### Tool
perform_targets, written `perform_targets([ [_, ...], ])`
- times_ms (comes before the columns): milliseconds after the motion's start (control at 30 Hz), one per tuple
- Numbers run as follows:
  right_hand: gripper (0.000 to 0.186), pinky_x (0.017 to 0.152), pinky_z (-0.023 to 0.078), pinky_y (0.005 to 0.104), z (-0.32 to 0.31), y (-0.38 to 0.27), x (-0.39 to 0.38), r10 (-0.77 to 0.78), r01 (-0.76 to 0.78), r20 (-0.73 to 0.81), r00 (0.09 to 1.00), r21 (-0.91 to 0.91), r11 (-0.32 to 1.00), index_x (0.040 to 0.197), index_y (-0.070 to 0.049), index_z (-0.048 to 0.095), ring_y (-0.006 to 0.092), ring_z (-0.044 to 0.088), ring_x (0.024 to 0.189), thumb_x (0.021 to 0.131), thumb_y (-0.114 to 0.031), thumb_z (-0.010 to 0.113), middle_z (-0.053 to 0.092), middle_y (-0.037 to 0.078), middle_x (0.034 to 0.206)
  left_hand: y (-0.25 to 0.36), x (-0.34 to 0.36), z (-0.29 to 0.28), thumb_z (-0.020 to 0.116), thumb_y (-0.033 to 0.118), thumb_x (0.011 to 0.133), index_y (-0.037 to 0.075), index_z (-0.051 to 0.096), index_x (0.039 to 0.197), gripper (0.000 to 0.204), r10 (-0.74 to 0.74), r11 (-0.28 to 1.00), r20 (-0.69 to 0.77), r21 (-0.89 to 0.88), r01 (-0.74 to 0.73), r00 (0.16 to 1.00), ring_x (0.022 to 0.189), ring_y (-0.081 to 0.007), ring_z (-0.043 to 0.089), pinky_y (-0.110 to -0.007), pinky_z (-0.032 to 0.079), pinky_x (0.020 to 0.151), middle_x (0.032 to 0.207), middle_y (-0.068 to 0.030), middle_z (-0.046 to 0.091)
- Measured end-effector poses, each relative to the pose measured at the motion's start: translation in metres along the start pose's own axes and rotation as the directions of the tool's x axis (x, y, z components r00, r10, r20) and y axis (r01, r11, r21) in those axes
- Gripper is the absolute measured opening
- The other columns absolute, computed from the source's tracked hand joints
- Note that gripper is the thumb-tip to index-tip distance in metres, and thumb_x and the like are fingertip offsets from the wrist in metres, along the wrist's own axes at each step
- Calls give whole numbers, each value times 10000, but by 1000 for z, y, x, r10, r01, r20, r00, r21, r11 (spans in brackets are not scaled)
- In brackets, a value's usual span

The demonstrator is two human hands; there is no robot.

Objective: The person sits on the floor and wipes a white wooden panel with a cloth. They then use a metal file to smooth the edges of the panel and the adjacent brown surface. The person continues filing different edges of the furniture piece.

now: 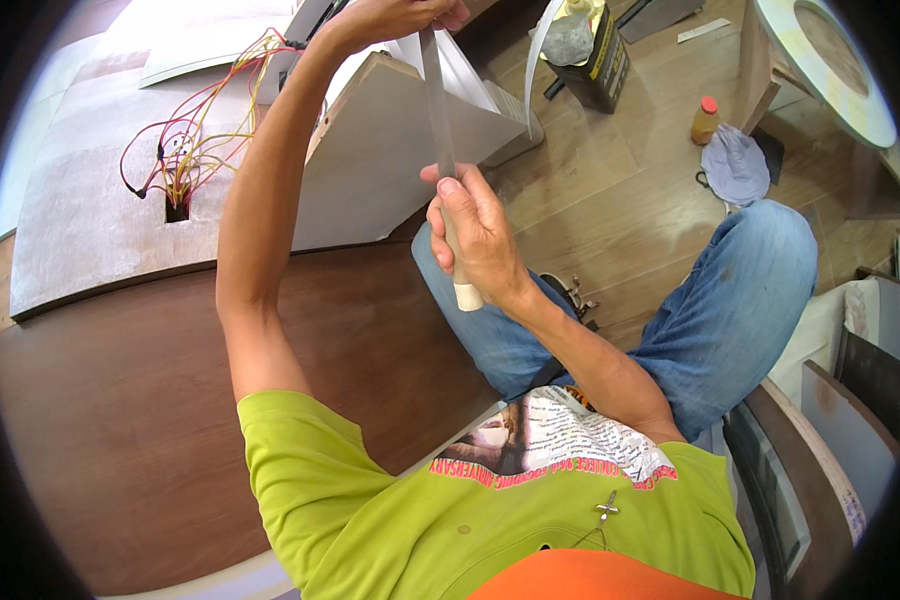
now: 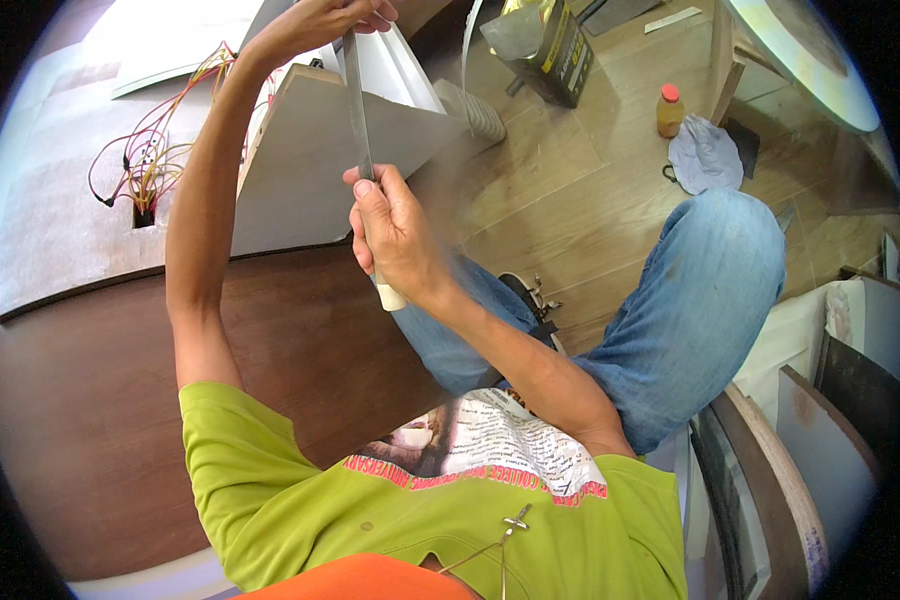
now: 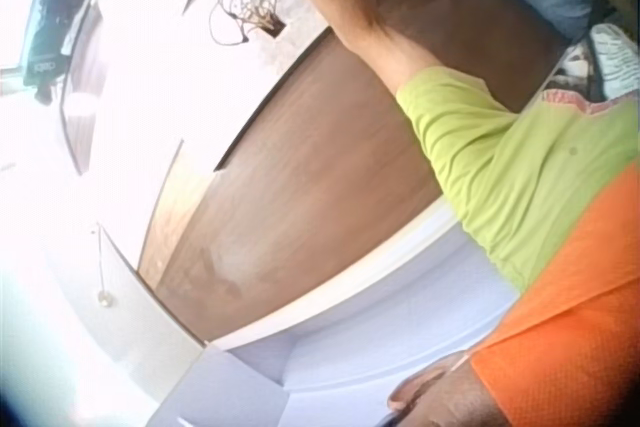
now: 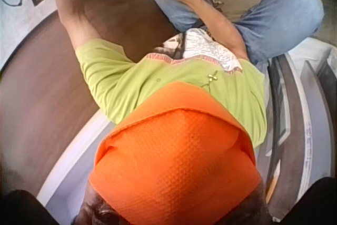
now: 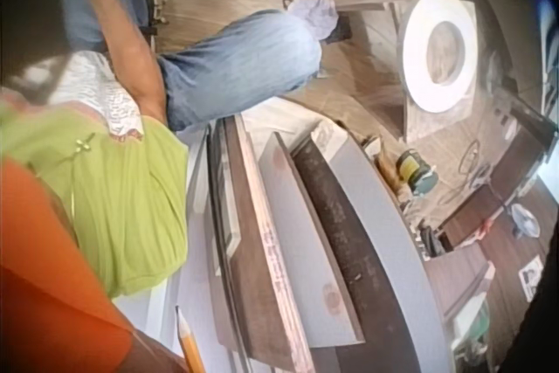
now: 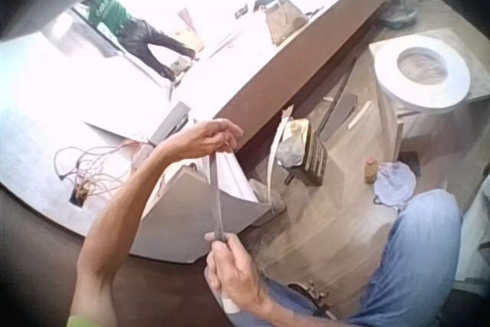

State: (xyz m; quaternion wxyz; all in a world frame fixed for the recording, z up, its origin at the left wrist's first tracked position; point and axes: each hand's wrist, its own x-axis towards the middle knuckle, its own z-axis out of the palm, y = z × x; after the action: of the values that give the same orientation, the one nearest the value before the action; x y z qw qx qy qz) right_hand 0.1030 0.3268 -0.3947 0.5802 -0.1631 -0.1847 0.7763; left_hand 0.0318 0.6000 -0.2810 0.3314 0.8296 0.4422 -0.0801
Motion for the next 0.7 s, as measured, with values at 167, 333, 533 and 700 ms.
perform_targets([
  [167,345,422,396,245,1,-1,2,11,-11,-6,1000,-4,1000,1258,-29,513,59,479,480,1116,-328,418,495,-10,748,0,2,0,407,126,1069,-20,559,1342,345,-36,995,10,-97,36,999,1005,-205,688,-331,570,952,1069,-115,690],
  [333,346,424,398,239,-1,0,5,4,-5,12,1000,14,1000,1252,-30,512,59,474,476,1117,-333,413,492,-12,744,7,0,-1,395,111,1064,-5,555,1350,348,-64,994,11,-89,64,998,1000,-203,694,-333,573,933,1064,-113,693],
  [533,332,420,395,230,0,-1,4,21,-21,18,1000,26,999,1239,-38,512,58,470,471,1122,-328,400,485,-13,737,2,0,-1,377,115,1067,1,557,1344,350,-39,998,1,-51,39,999,981,-195,695,-331,578,897,1076,-115,700],
  [700,314,412,393,234,2,-4,6,39,-40,35,999,28,999,1204,-49,511,57,460,467,1124,-329,393,472,-11,712,1,0,-1,365,121,1070,-1,560,1340,355,-69,996,10,-49,70,998,971,-192,696,-332,580,893,1059,-112,702],
])
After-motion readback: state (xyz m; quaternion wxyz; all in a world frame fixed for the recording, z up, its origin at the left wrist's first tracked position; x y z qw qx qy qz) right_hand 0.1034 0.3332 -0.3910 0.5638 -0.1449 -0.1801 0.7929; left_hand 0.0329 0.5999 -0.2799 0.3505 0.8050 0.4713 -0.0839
